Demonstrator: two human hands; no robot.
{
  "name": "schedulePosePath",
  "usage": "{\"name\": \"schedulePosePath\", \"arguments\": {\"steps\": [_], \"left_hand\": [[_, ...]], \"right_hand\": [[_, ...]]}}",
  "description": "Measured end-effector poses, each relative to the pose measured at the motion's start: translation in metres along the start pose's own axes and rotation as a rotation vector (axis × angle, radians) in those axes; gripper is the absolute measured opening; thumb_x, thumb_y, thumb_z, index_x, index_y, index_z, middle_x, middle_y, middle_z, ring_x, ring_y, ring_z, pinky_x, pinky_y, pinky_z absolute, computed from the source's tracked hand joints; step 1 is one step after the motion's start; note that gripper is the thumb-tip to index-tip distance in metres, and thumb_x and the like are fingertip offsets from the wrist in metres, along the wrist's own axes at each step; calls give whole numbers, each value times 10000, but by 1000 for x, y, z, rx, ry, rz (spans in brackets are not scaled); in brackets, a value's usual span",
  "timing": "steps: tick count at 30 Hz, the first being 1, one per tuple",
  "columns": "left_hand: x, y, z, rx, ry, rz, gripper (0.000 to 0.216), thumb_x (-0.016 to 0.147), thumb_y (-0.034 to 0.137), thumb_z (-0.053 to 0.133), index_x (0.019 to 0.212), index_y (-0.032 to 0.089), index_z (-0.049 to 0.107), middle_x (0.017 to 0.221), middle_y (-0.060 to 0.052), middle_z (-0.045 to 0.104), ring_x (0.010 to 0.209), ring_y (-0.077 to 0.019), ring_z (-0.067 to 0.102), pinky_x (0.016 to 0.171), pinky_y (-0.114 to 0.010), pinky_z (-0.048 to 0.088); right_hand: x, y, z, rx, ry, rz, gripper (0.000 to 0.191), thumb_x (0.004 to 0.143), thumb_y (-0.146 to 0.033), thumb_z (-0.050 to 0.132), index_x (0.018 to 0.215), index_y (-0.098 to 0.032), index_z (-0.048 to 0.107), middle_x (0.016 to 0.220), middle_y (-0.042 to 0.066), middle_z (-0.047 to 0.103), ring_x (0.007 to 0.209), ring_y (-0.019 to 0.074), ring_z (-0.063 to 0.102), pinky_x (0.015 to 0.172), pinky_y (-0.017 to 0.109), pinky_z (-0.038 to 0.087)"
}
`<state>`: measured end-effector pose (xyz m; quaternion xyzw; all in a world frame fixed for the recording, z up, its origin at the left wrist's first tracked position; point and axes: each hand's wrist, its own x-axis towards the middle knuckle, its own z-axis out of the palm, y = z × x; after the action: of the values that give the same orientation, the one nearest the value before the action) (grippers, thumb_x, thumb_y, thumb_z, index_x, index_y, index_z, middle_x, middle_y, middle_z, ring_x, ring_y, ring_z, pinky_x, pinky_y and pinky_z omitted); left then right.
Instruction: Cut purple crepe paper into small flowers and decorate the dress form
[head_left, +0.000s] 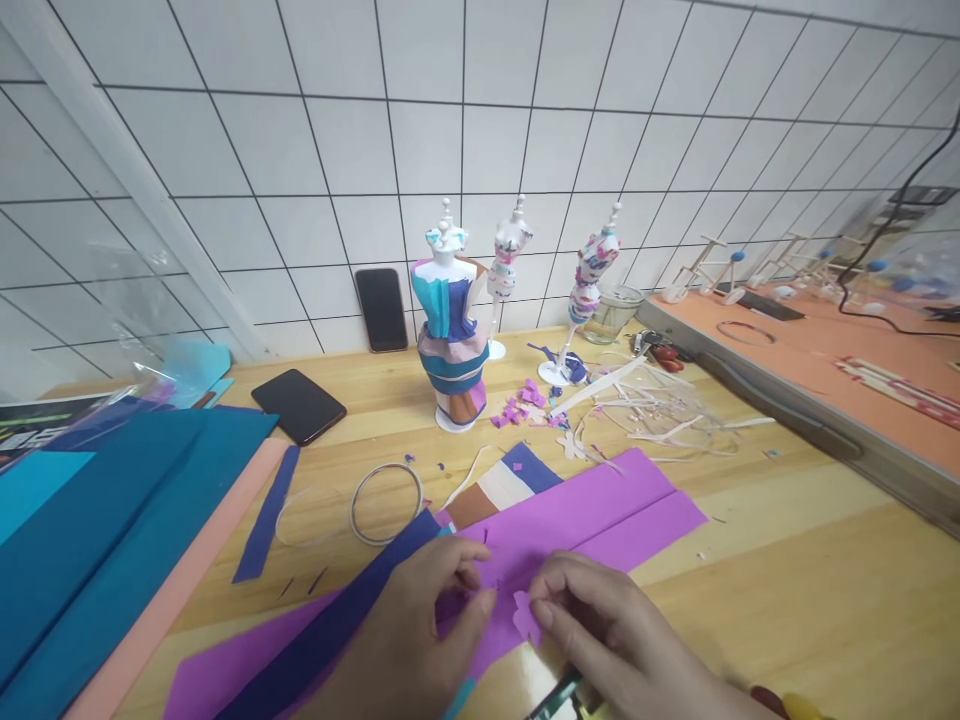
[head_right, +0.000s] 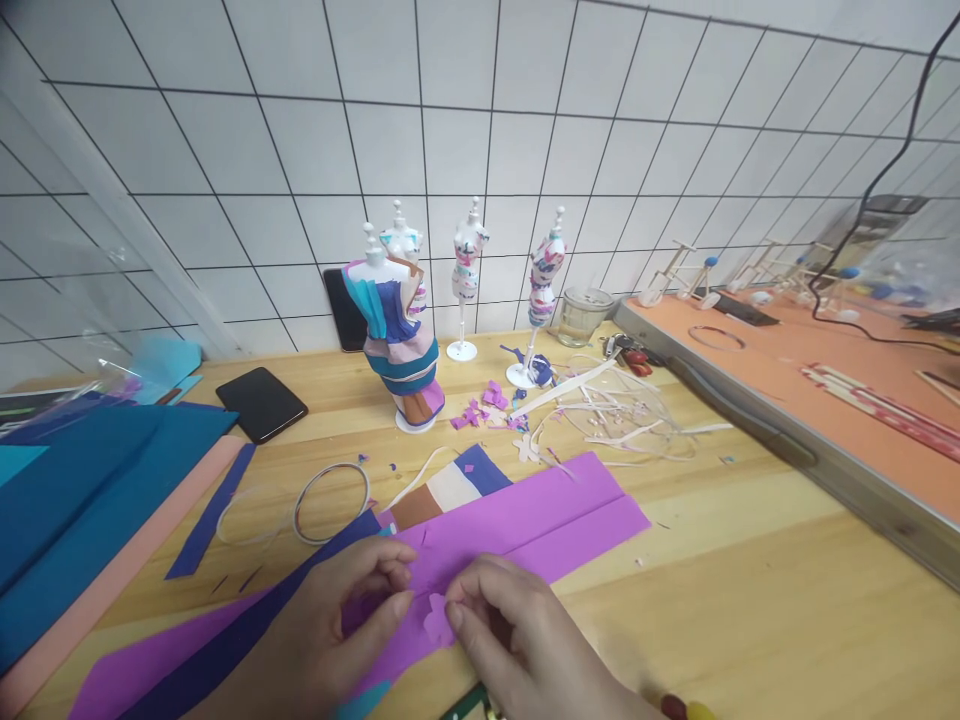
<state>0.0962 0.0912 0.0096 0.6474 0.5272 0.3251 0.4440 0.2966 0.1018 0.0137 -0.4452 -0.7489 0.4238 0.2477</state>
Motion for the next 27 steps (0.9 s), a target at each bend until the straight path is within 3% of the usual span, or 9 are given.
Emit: {"name": "schedulePosePath", "arguments": {"steps": [3, 7, 11, 15, 23, 27], "left_hand": [[-2, 5, 0, 101, -18, 86, 161, 822, 290, 509, 939, 191, 556, 853, -36, 590, 817, -190, 576, 762, -321, 462], [-1, 17, -1, 156, -57, 50, 153, 773, 321, 559, 829, 179, 563, 813, -46, 589, 801, -210, 555, 732, -333, 454], [-2, 19, 3, 193, -54, 46, 33, 748, 198, 546, 728, 176, 563, 798, -48, 600, 823, -210, 560, 772, -342, 430], [-2, 13, 7, 163, -39, 51, 124, 739, 116, 471, 673, 175, 559, 770, -39, 589, 806, -192, 565, 744, -316, 425], [2, 12, 2, 0, -28, -117, 134, 730, 215, 507, 614, 179, 565, 731, -22, 577, 721, -172, 547, 664, -272, 426], [2, 11, 2, -49, -12, -122, 149, 738, 236, 525, 613, 181, 586, 722, -18, 594, 719, -171, 544, 662, -264, 425]], "right_hand": [[1, -2, 3, -6, -2, -31, 198, 904, -233, 437, 741, -205, 545, 680, 2, 554, 612, 153, 528, 560, 247, 421], [1, -5, 7, -18, -18, -78, 167, 886, -192, 442, 774, -194, 566, 731, 33, 619, 667, 167, 581, 612, 258, 453], [1, -3, 12, 13, -12, -71, 166, 884, -193, 449, 779, -183, 577, 732, 38, 620, 671, 169, 584, 621, 263, 462], [3, 0, 14, 49, -11, -56, 194, 911, -221, 441, 811, -184, 603, 743, 32, 617, 680, 172, 577, 630, 270, 458], [3, -2, 6, 269, 14, 108, 240, 917, -330, 413, 952, -199, 611, 798, 38, 597, 763, 211, 556, 697, 337, 456], [1, -6, 8, 323, -12, 97, 219, 895, -361, 478, 982, -197, 595, 832, 37, 580, 775, 202, 538, 695, 326, 444]]}}
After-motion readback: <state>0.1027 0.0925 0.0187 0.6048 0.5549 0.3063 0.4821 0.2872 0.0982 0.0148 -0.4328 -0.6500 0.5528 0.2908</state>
